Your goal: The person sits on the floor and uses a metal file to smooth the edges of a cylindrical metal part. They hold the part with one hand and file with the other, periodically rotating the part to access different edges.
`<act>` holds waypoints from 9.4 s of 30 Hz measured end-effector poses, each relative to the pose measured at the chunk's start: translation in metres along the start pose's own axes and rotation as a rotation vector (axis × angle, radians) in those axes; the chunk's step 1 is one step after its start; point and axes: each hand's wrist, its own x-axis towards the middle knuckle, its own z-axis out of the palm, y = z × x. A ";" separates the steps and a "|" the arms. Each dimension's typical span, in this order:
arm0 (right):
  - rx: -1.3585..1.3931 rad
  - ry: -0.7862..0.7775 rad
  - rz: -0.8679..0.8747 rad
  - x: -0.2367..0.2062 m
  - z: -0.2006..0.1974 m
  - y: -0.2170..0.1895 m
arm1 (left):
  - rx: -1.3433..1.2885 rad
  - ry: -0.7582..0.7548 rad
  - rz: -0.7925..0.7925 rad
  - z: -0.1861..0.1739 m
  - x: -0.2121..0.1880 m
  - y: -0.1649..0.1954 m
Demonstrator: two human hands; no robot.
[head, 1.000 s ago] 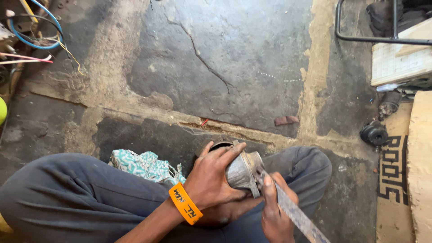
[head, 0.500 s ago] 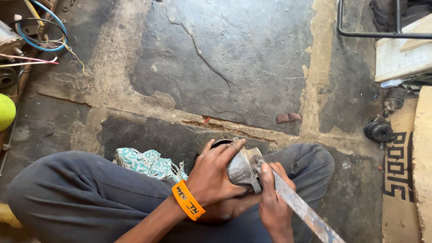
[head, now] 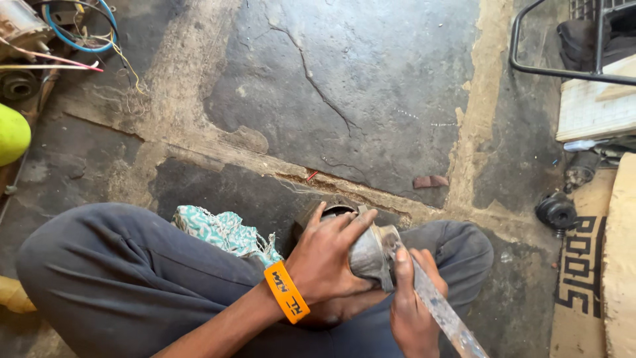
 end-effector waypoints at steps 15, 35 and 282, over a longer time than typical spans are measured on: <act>-0.037 0.060 -0.204 0.016 -0.019 -0.030 | -0.007 0.040 0.056 0.000 0.000 0.004; 0.482 -0.027 0.325 0.011 -0.001 -0.021 | -0.016 0.056 0.051 0.001 -0.001 0.008; 0.987 0.069 0.432 -0.030 0.013 0.044 | -0.154 0.067 -0.140 0.016 0.001 0.001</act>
